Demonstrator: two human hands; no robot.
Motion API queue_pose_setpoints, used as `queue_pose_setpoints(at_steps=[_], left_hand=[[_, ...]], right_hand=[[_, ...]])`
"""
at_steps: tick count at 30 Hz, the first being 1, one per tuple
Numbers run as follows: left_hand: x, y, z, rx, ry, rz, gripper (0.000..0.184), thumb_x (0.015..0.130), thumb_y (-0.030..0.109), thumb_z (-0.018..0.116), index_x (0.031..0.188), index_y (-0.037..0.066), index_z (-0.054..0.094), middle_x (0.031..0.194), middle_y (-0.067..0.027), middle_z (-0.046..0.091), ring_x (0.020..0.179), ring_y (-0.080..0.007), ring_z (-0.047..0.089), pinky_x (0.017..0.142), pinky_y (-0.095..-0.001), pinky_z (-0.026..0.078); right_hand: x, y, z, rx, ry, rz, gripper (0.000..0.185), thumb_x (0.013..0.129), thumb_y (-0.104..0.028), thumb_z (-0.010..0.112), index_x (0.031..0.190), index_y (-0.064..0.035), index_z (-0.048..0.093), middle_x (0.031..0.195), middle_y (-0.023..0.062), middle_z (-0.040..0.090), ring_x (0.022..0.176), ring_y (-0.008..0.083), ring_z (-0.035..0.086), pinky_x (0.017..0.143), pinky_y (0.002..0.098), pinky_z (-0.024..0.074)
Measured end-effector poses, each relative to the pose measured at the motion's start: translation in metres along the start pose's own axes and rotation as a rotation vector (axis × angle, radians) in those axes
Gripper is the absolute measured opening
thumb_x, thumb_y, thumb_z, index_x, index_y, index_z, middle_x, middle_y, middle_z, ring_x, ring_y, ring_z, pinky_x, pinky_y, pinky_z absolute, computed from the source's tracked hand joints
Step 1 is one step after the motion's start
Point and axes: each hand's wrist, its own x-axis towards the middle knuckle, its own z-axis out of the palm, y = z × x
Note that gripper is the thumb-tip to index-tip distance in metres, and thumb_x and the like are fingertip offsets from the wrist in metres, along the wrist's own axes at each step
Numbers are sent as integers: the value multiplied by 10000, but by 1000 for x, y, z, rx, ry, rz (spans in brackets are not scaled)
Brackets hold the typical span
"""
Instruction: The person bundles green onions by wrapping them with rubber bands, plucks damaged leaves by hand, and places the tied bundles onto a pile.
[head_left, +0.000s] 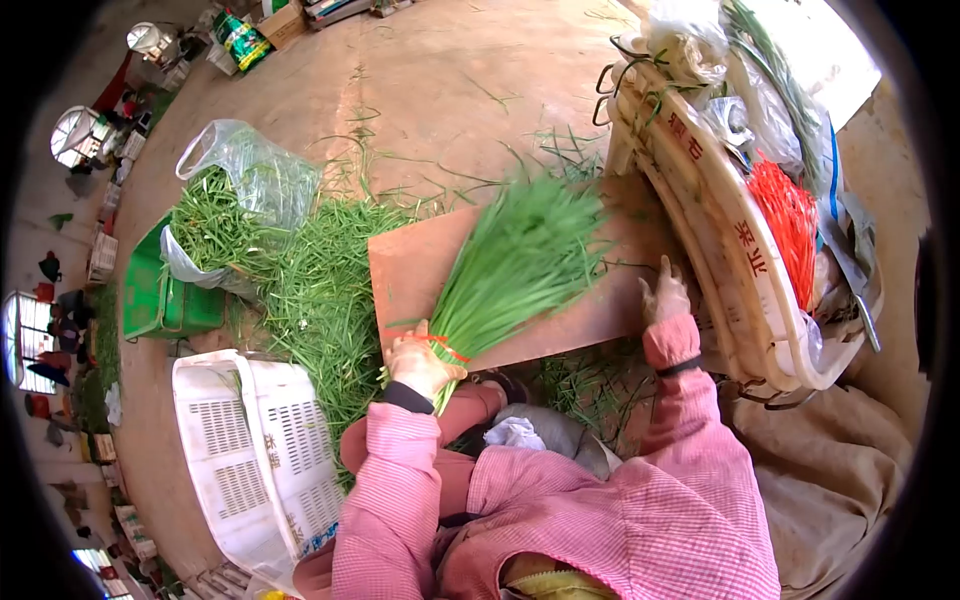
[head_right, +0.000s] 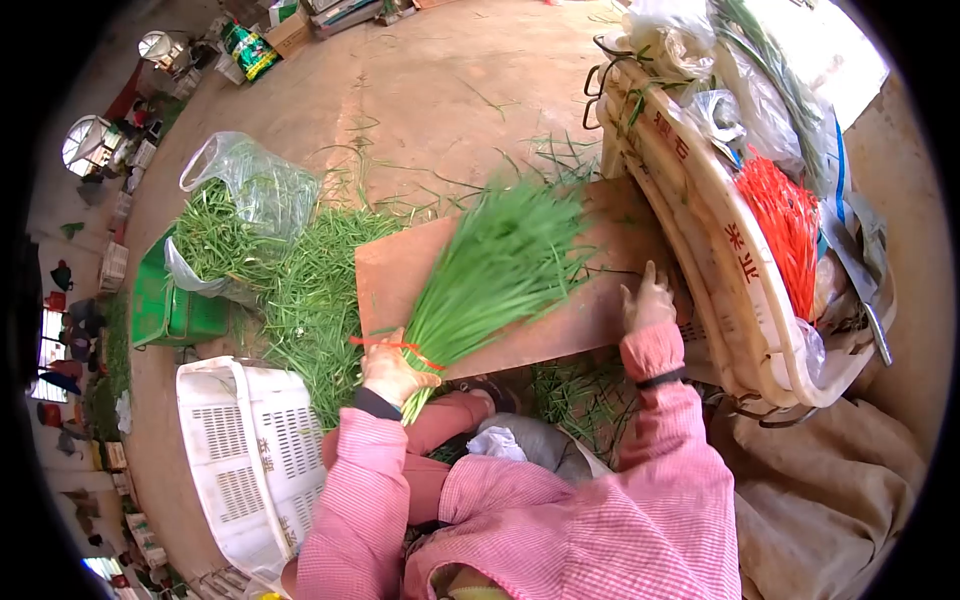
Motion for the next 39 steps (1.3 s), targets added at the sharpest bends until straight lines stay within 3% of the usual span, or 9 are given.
queue_pose_setpoints(at_steps=[2,3,6,12,20,23,29,34,39], left_hand=[[31,-43,38,-1041,-522,160,662,588,176,769,1143,42,434,968,-118,577,874,-250,585,743,-407,481],[18,-37,33,-1433,-748,80,533,654,14,695,1121,33,439,967,-116,584,801,-238,606,682,-360,512],[-15,-21,49,-1879,-1026,75,478,717,76,645,1141,15,433,1016,-140,568,897,-249,584,795,-399,484],[-38,-11,74,-1821,-720,158,650,642,128,729,1190,17,397,1069,-90,525,991,-221,515,855,-350,426],[-11,0,-20,-1779,311,613,723,605,190,781,1197,40,393,1083,-74,508,942,-188,520,818,-295,444],[-16,-17,-40,-1769,-291,430,626,628,196,765,1151,32,463,1064,-72,535,932,-156,523,818,-288,440],[61,-64,38,-1579,-177,588,617,630,199,761,1148,37,467,1057,-58,541,916,-149,528,806,-285,441],[0,-51,-30,-1957,227,488,515,663,191,727,1100,35,504,1036,-44,557,874,-164,547,788,-318,452],[-49,-98,-34,-2405,-175,391,426,725,238,633,1074,20,524,999,-100,593,859,-222,592,756,-355,501]], right_hand=[[-33,5,11,291,-44,-173,668,750,-341,618,1266,-37,321,1142,169,492,1021,332,487,850,407,416],[-55,-7,13,595,-305,-106,689,747,-359,627,1266,-24,321,1124,159,509,1015,305,497,859,388,410],[-104,-64,40,1300,-1017,85,750,716,-369,675,1256,22,330,1098,140,530,1008,218,502,862,332,406],[-114,-153,45,1624,-960,47,584,657,-154,738,1125,23,437,1005,119,576,903,222,561,819,341,446],[-81,-204,-35,1486,-630,-661,663,606,-102,751,1166,-23,404,1096,92,525,958,202,536,825,341,432],[-69,-209,-49,1233,-466,-905,685,610,-175,741,1178,-21,390,1066,111,538,948,222,544,817,343,435],[-71,-194,-9,642,-508,-734,749,619,-322,721,1203,-17,363,1006,148,565,930,263,562,801,346,442],[-103,-218,-43,879,-644,-733,821,627,-445,705,1223,-14,340,957,179,588,914,296,577,787,349,448],[-143,-240,-67,1114,-996,-724,819,641,-445,701,1223,9,348,1047,206,552,978,295,545,828,333,430]])
